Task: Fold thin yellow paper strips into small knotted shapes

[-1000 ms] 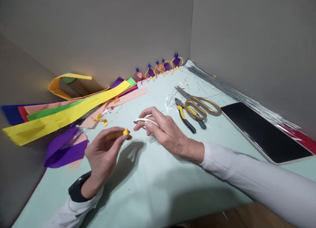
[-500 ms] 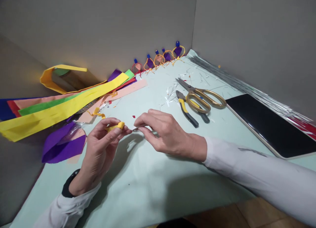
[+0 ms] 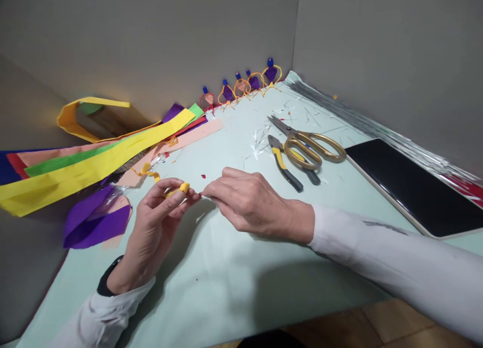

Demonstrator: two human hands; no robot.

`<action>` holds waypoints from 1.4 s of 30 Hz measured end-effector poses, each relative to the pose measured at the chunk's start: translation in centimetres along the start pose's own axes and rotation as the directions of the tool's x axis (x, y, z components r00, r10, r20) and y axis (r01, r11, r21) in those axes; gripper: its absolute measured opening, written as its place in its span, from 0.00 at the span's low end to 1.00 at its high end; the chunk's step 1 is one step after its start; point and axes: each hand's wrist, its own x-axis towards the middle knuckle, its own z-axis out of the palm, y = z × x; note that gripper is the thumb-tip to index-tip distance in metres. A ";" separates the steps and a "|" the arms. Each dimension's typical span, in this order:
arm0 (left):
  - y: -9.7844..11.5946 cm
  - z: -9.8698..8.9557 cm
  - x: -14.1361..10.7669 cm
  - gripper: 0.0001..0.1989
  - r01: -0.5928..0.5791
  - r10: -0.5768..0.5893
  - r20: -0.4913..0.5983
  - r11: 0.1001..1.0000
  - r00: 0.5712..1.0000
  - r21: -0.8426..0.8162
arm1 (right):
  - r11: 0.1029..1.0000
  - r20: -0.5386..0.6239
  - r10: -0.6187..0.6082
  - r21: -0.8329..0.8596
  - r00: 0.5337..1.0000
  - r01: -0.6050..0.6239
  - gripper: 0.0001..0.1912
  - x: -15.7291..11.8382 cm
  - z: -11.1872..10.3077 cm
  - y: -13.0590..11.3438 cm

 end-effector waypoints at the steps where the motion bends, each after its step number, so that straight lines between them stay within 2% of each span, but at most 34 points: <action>1: 0.0 0.0 0.0 0.07 0.015 -0.015 0.005 1.000 1.000 -0.005 | 1.000 0.001 0.003 0.001 1.000 -0.003 0.12 0.0 0.0 0.0; 15: 0.6 0.2 0.0 0.06 0.096 -0.095 0.009 0.990 0.995 -0.102 | 0.992 0.092 0.030 -0.124 0.995 -0.019 0.09 -0.1 0.0 0.4; 21: 0.4 0.2 0.1 0.09 0.098 -0.096 0.029 0.991 0.995 -0.094 | 0.992 0.131 0.067 -0.115 0.989 -0.052 0.09 -0.2 0.1 0.1; 26: 0.2 0.1 -0.1 0.08 0.044 -0.041 0.060 0.998 0.997 -0.041 | 0.995 0.135 0.091 -0.063 0.987 -0.083 0.09 -0.1 0.1 0.2; 30: -0.1 -0.1 -0.4 0.07 -0.105 0.102 0.044 0.991 0.994 0.082 | 0.994 0.086 0.109 -0.012 0.990 -0.109 0.08 0.3 -0.1 0.2; 33: -0.5 -0.1 -0.6 0.08 -0.272 0.282 0.012 0.911 0.959 0.309 | 0.989 0.002 0.144 0.032 0.990 -0.144 0.07 0.6 -0.3 -0.1; 36: -0.9 0.0 -0.8 0.06 -0.385 0.416 0.061 0.765 0.907 0.516 | 0.986 -0.044 0.163 0.054 0.986 -0.161 0.07 0.9 -0.6 -0.7; 39: -1.4 -0.1 -1.0 0.06 -0.459 0.458 0.172 0.644 0.872 0.613 | 0.988 -0.039 0.155 0.033 0.987 -0.153 0.08 1.1 -0.8 -1.2; 42: -1.7 -0.3 -1.1 0.07 -0.494 0.464 0.239 0.570 0.853 0.656 | 0.991 -0.016 0.132 -0.007 0.991 -0.132 0.07 1.1 -0.8 -1.4</action>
